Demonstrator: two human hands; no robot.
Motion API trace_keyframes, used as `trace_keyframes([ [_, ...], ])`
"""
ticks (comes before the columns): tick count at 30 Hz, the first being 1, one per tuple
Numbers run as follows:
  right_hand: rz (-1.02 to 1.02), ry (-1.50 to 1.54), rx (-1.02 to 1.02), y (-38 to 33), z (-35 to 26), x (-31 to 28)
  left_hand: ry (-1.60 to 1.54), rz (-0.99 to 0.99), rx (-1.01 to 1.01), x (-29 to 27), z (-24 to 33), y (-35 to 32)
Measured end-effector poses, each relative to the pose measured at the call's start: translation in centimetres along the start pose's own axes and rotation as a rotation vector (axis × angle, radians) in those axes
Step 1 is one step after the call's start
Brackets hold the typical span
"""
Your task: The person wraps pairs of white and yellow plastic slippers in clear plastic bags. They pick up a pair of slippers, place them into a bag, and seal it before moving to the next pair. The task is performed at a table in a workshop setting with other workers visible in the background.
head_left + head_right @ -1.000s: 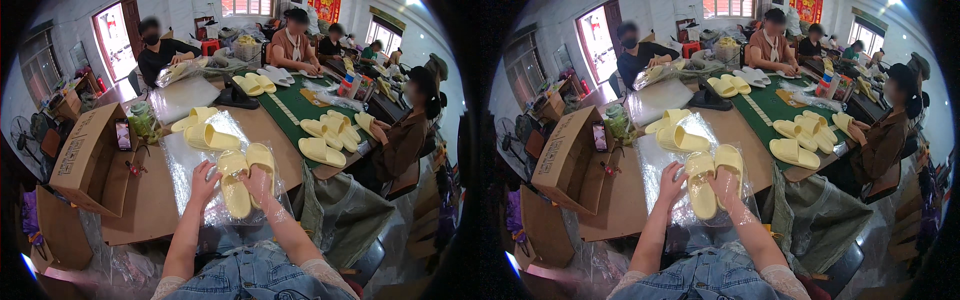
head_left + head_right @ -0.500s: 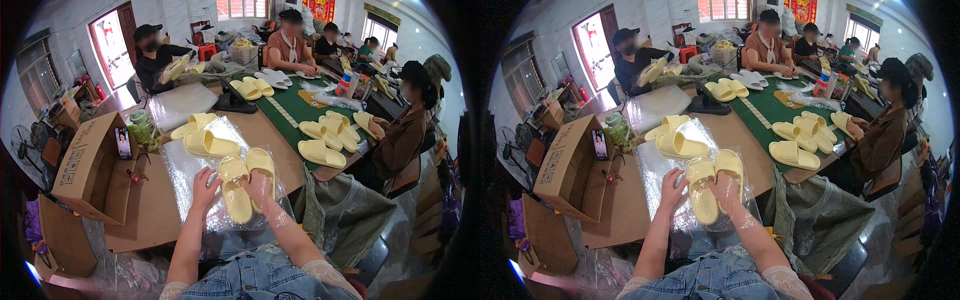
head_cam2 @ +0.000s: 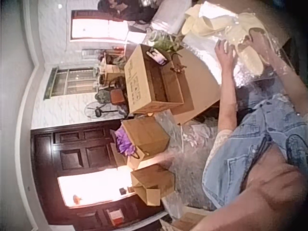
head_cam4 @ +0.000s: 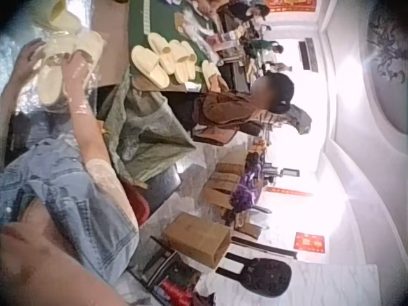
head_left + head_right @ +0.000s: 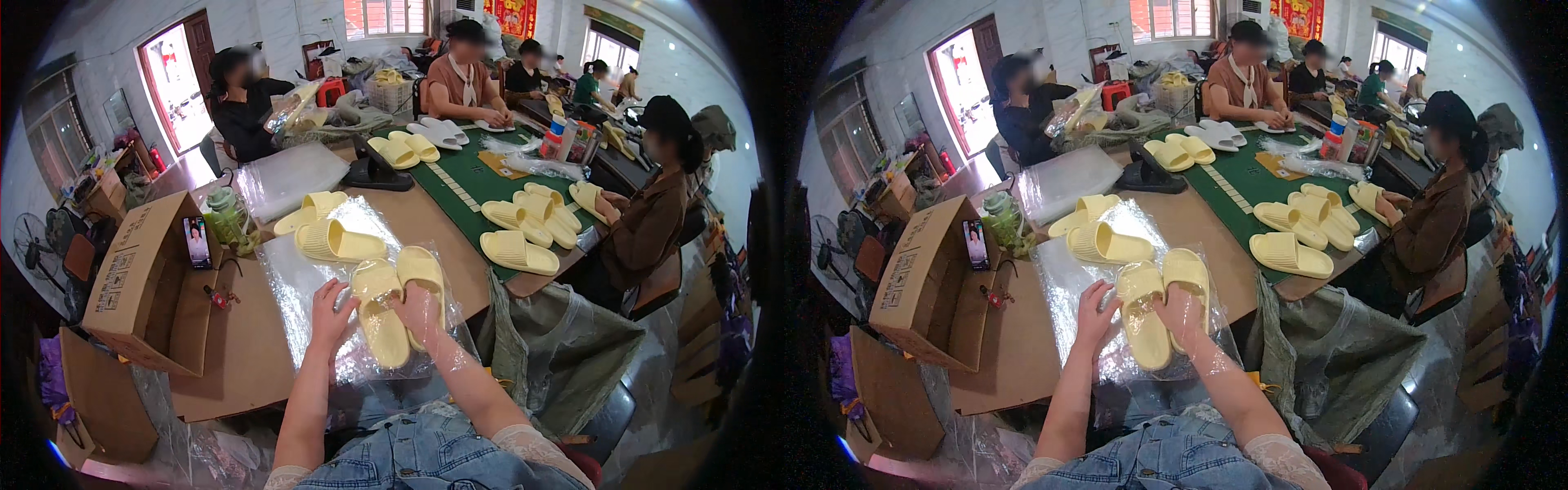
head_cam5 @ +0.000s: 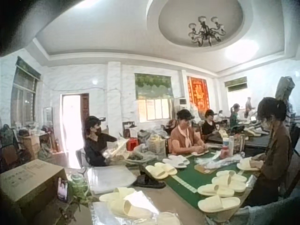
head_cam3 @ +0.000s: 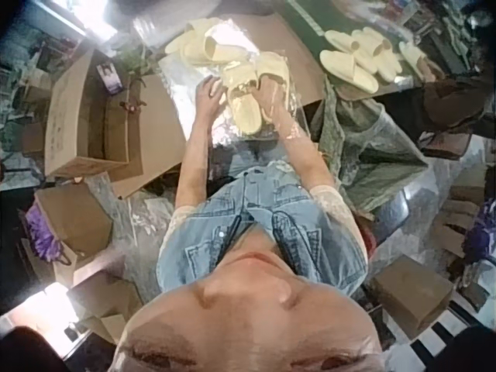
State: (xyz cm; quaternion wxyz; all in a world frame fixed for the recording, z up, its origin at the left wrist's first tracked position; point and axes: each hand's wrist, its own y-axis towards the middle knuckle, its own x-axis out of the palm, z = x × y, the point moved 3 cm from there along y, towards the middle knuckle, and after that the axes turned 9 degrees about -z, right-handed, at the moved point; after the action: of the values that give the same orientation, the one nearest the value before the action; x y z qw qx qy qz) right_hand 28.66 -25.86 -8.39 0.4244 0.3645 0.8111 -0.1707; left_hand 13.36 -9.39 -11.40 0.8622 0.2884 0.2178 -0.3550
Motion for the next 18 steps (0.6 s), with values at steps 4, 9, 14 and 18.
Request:
trace_keyframes([
  [4, 0.003, -0.031, -0.008, 0.18, 0.5, 0.44, 0.013, -0.005, 0.023, 0.08, -0.08, 0.11],
  [9, -0.011, -0.015, 0.0, 0.19, 0.32, 0.23, -0.006, -0.003, 0.006, 0.06, 0.18, 0.16],
  [14, 0.001, -0.03, -0.029, -0.02, 0.25, 0.32, 0.019, -0.02, -0.008, 0.04, 0.25, 0.04],
  [18, -0.019, -0.017, -0.09, 0.17, 0.81, 0.47, 0.008, -0.02, -0.001, -0.1, 0.53, 0.04],
])
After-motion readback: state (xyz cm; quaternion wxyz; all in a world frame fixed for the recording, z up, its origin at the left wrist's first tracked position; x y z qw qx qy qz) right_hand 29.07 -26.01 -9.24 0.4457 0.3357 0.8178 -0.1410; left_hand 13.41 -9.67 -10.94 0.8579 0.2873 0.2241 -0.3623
